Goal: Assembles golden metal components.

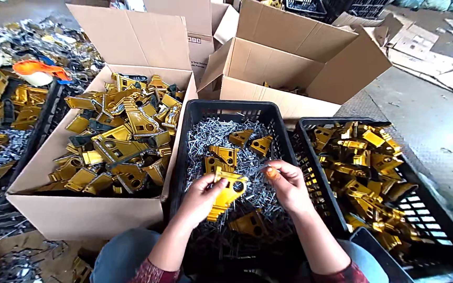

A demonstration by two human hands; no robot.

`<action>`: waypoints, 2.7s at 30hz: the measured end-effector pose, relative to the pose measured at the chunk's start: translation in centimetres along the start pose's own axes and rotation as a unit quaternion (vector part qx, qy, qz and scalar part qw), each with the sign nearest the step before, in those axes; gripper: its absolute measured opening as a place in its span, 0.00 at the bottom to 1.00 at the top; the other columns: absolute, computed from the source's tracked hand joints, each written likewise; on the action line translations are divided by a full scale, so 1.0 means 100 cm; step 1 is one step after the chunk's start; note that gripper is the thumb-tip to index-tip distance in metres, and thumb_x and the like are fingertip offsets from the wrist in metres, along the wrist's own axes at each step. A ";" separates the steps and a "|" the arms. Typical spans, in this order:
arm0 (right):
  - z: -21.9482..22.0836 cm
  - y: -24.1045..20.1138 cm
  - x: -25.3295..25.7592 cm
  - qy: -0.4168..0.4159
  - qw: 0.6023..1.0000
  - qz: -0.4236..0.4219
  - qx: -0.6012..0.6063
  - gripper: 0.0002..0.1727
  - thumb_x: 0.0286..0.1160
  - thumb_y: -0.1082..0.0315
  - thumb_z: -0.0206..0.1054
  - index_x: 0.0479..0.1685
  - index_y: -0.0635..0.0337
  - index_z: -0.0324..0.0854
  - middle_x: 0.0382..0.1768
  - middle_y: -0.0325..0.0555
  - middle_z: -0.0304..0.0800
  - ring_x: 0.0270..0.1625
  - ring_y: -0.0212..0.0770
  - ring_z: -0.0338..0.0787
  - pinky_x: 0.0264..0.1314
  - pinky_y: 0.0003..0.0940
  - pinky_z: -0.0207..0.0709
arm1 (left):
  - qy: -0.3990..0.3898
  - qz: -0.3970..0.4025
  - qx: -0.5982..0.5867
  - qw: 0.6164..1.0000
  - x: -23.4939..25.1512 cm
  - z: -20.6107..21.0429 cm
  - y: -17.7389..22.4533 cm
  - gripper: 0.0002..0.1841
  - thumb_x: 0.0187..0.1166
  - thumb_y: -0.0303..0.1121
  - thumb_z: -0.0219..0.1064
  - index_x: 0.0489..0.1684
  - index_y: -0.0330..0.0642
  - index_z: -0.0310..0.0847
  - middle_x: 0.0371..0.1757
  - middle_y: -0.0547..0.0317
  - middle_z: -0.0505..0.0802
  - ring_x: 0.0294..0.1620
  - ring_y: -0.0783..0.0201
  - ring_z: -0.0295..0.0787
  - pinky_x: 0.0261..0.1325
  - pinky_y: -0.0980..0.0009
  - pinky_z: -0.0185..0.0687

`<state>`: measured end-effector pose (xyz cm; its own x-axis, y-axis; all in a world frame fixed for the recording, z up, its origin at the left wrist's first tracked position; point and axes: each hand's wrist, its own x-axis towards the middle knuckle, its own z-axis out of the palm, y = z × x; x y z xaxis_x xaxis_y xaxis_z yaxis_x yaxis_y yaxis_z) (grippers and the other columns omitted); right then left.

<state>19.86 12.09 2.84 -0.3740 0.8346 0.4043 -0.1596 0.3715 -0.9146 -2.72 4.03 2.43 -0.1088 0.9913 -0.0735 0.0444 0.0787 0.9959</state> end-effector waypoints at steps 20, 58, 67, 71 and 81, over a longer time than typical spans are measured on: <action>0.021 0.014 -0.013 -0.236 0.953 0.056 0.183 0.54 0.71 0.36 0.72 0.91 0.63 0.58 0.86 0.50 0.69 0.82 0.41 0.76 0.82 0.40 0.74 | -0.081 0.082 -0.159 0.980 -0.005 0.009 0.003 0.18 0.90 0.38 0.51 0.38 0.51 0.90 0.39 0.71 0.95 0.45 0.76 0.92 0.54 0.74 0.89; -0.021 0.079 0.009 -0.040 0.672 0.472 -0.569 0.33 0.82 0.59 0.62 0.84 0.66 0.65 0.67 0.70 0.83 0.68 0.69 0.85 0.65 0.69 0.77 | 0.069 -0.018 -0.156 0.985 0.012 0.026 -0.007 0.46 0.67 0.49 0.74 0.80 0.33 0.52 0.55 0.59 0.83 0.49 0.71 0.87 0.54 0.72 0.88; -0.020 0.013 0.003 -0.011 0.710 0.440 -0.550 0.26 0.90 0.62 0.50 0.83 0.62 0.67 0.65 0.67 0.86 0.67 0.64 0.88 0.68 0.63 0.78 | 0.197 -0.192 -0.305 0.912 0.024 0.021 0.005 0.37 0.88 0.67 0.30 0.66 0.45 0.73 0.40 0.51 0.89 0.25 0.61 0.85 0.22 0.67 0.81; 0.004 -0.010 -0.050 0.092 0.859 -0.004 -0.504 0.25 0.87 0.64 0.51 0.72 0.74 0.76 0.31 0.53 0.90 0.26 0.45 0.88 0.30 0.44 0.85 | 0.241 -0.187 -0.273 0.912 0.037 0.024 -0.009 0.35 0.91 0.62 0.32 0.62 0.43 0.77 0.38 0.51 0.90 0.23 0.63 0.83 0.21 0.69 0.76; 0.058 -0.016 -0.100 0.118 0.915 -0.102 -0.373 0.26 0.95 0.49 0.40 0.55 0.63 0.73 0.18 0.37 0.71 0.17 0.29 0.75 0.21 0.26 0.76 | 0.270 -0.172 -0.194 0.927 0.039 0.031 -0.022 0.30 0.95 0.54 0.34 0.61 0.41 0.78 0.39 0.50 0.86 0.30 0.60 0.84 0.31 0.63 0.83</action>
<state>18.55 0.81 0.21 -0.1840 0.7483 0.6373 0.4961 0.6304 -0.5970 -0.20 8.07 -0.23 -0.5359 0.7089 -0.4585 -0.4355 0.2331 0.8695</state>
